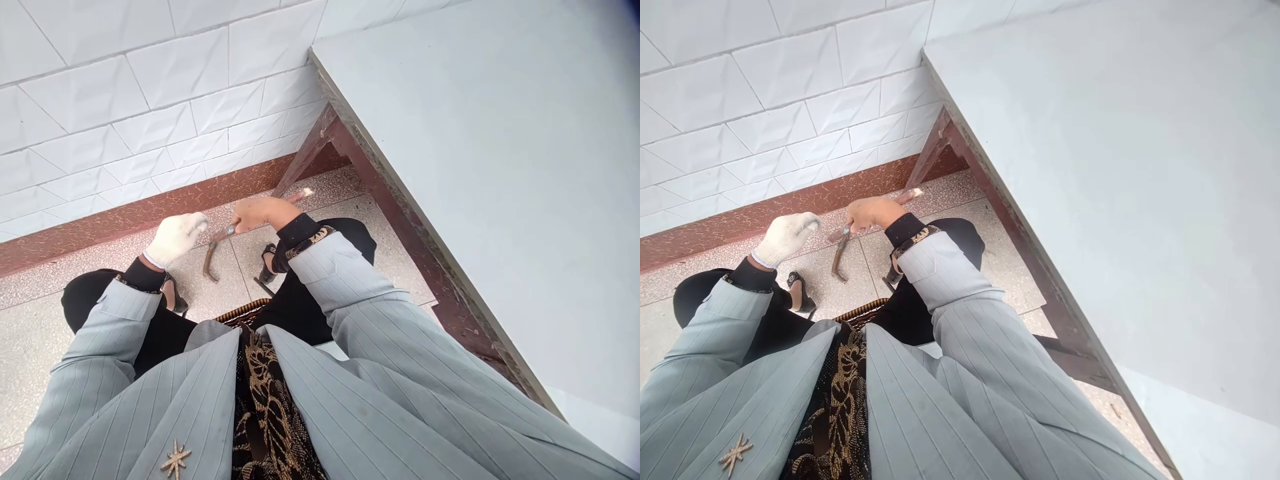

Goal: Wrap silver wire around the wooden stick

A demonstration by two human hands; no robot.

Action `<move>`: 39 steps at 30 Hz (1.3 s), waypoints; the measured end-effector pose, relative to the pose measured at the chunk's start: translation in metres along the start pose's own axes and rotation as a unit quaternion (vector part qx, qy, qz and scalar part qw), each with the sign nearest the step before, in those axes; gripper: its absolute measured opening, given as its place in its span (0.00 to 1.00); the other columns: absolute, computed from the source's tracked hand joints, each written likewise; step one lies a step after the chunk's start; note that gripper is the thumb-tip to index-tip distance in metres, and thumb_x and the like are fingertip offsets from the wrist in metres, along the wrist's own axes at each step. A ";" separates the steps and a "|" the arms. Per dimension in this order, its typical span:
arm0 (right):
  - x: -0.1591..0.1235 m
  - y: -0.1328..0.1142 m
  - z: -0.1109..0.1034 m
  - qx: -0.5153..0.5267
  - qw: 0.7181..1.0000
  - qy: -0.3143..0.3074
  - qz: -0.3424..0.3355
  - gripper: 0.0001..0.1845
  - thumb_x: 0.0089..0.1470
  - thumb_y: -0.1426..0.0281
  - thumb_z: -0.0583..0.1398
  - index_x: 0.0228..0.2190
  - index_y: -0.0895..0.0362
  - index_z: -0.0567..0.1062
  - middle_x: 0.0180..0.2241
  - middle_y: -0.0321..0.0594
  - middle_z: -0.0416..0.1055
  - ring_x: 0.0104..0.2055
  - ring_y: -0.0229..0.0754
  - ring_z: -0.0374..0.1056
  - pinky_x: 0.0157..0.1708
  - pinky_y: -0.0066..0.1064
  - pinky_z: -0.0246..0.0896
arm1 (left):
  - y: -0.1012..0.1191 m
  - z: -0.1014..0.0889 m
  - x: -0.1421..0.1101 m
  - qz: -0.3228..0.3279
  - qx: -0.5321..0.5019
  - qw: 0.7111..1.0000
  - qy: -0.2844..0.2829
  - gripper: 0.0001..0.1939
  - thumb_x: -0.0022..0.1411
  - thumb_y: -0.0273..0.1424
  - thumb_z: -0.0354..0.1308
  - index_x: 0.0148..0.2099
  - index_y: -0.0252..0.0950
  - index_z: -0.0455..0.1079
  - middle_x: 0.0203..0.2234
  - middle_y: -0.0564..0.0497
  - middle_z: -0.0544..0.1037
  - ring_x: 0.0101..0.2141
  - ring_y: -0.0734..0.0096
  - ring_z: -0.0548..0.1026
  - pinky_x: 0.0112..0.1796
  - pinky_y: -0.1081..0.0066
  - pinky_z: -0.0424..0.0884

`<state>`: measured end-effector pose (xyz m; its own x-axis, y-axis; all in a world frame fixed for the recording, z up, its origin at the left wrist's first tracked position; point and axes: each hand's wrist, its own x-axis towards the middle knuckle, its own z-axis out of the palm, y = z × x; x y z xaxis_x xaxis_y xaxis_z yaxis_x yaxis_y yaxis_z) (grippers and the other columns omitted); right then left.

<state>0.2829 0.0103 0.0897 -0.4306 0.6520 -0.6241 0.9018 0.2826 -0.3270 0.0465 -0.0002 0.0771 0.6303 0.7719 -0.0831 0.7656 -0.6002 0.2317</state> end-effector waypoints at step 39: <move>0.005 -0.005 0.006 0.040 0.995 -0.055 -0.070 0.07 0.63 0.74 0.63 0.33 0.61 0.82 0.23 0.35 0.71 0.27 0.37 0.65 0.29 0.30 0.51 | 0.010 0.008 0.003 -0.007 0.089 0.995 -0.043 0.20 0.77 0.39 0.44 0.48 0.38 0.77 0.34 0.45 0.82 0.36 0.58 0.81 0.34 0.66 0.62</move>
<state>0.2758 0.0076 0.0840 -0.5566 0.5288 -0.6408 0.8292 0.3051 -0.4684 0.0565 -0.0056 0.0714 0.6228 0.7638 -0.1693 0.7797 -0.6237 0.0547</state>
